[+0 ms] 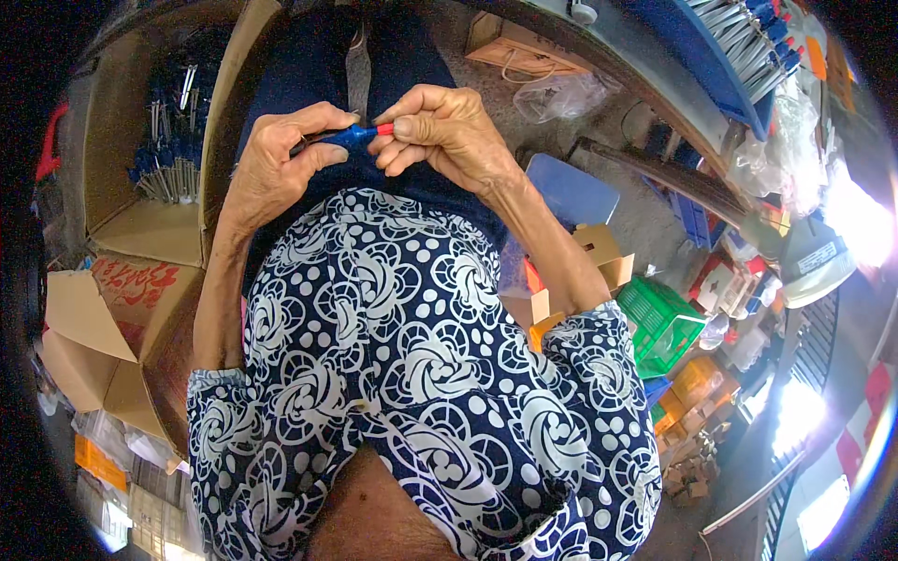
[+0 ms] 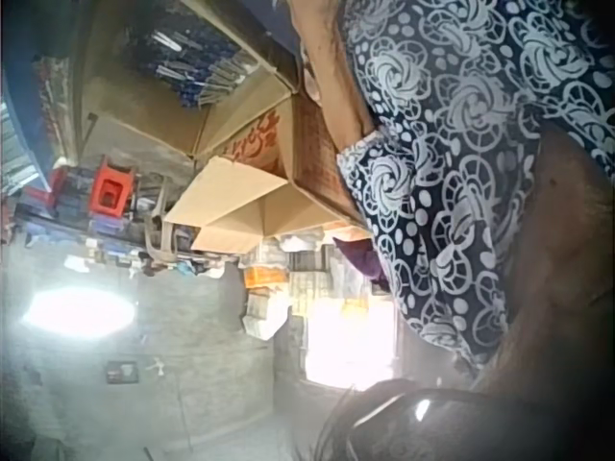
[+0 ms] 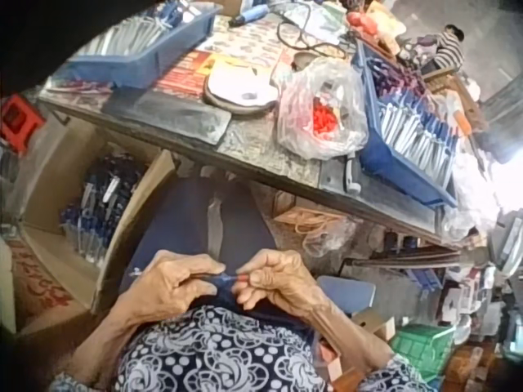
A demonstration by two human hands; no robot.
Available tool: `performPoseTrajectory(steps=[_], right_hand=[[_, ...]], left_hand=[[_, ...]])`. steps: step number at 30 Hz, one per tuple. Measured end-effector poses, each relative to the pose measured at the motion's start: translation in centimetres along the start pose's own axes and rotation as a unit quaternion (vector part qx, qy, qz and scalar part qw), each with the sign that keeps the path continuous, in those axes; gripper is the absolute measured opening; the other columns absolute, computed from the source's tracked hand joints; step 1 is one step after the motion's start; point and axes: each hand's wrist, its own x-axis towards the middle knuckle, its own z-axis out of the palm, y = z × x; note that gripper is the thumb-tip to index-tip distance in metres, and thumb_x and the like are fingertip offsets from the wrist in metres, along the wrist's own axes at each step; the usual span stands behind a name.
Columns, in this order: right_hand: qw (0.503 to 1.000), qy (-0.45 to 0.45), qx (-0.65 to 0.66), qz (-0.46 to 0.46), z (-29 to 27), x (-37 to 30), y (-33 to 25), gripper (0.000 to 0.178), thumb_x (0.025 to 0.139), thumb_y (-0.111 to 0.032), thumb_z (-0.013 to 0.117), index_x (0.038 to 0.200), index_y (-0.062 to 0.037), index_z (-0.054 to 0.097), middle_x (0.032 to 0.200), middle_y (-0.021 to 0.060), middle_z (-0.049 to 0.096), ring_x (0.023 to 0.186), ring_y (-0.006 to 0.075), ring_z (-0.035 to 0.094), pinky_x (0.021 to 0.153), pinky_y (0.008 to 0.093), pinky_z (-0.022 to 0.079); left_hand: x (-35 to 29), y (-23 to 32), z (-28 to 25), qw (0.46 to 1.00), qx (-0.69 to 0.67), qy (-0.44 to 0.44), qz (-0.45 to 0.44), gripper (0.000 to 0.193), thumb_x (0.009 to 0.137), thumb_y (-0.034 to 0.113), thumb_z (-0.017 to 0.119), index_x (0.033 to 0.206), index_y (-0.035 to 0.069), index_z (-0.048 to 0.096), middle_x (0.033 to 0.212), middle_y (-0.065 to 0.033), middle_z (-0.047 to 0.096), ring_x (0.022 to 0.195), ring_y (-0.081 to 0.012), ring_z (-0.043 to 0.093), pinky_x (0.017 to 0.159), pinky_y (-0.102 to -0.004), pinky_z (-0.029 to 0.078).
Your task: Assembling small plastic components by joining a blue body with a red cap.
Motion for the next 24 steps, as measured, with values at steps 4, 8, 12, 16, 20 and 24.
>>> performPoseTrajectory(steps=[4, 8, 12, 16, 20, 24], right_hand=[[1.0, 0.003, -0.001, 0.001, -0.1, 0.0, 0.4, 0.015, 0.081, -0.006, 0.053, 0.09, 0.0065, 0.054, 0.08, 0.0223, 0.06, 0.068, 0.0237, 0.063, 0.057, 0.0281, 0.055], [1.0, 0.009, 0.0, -0.01, 0.1, 0.2, 0.7, 0.016, 0.081, -0.006, 0.053, 0.09, 0.0066, 0.054, 0.081, 0.0226, 0.06, 0.068, 0.0242, 0.063, 0.057, 0.0283, 0.055], [0.999, 0.023, -0.007, -0.027, 0.7, 0.3, 0.6, 0.016, 0.081, -0.005, 0.053, 0.092, 0.007, 0.054, 0.082, 0.0217, 0.06, 0.069, 0.0238, 0.063, 0.059, 0.028, 0.055], [0.989, 0.054, -0.133, -0.013, 1.6, 0.1, -0.2, 0.018, 0.08, -0.004, 0.055, 0.094, 0.0072, 0.054, 0.082, 0.0189, 0.061, 0.069, 0.0215, 0.062, 0.062, 0.0269, 0.054], [0.972, 0.066, -0.217, -0.059, 1.6, -0.3, 0.6, 0.018, 0.079, -0.003, 0.056, 0.094, 0.0072, 0.055, 0.082, 0.0174, 0.061, 0.069, 0.0198, 0.062, 0.063, 0.0259, 0.054], [0.96, 0.078, -0.26, -0.064, 1.9, -0.5, 0.7, 0.016, 0.078, 0.0, 0.056, 0.092, 0.0074, 0.055, 0.08, 0.0168, 0.061, 0.069, 0.019, 0.062, 0.062, 0.0254, 0.054]], left_hand=[[-0.1, -0.6, 0.3, 1.0, 0.002, -0.002, 0.021, 0.02, 0.066, -0.002, 0.058, 0.086, -0.004, 0.056, 0.076, -0.0152, 0.061, 0.061, -0.0212, 0.058, 0.056, -0.0282, 0.043], [0.1, -0.9, 0.6, 1.0, 0.0, 0.007, 0.016, 0.02, 0.067, -0.001, 0.057, 0.086, -0.004, 0.056, 0.076, -0.0152, 0.061, 0.061, -0.0215, 0.058, 0.056, -0.0282, 0.044], [0.2, -0.5, 0.3, 0.999, -0.016, -0.001, -0.03, 0.019, 0.067, -0.001, 0.057, 0.086, -0.003, 0.056, 0.075, -0.0123, 0.061, 0.063, -0.0175, 0.058, 0.058, -0.0271, 0.044], [0.1, -0.8, -0.4, 0.998, -0.048, -0.019, -0.041, 0.017, 0.068, 0.001, 0.057, 0.086, -0.002, 0.056, 0.072, -0.0091, 0.06, 0.063, -0.014, 0.055, 0.059, -0.0263, 0.043], [-0.3, -1.0, -0.4, 0.997, -0.033, -0.031, -0.061, 0.017, 0.069, 0.004, 0.058, 0.085, -0.001, 0.057, 0.068, -0.0075, 0.058, 0.06, -0.0128, 0.052, 0.057, -0.026, 0.041], [-0.5, -0.8, -0.5, 0.996, -0.018, -0.049, -0.071, 0.016, 0.069, 0.005, 0.057, 0.083, -0.001, 0.057, 0.066, -0.0077, 0.057, 0.059, -0.013, 0.051, 0.056, -0.0261, 0.04]])
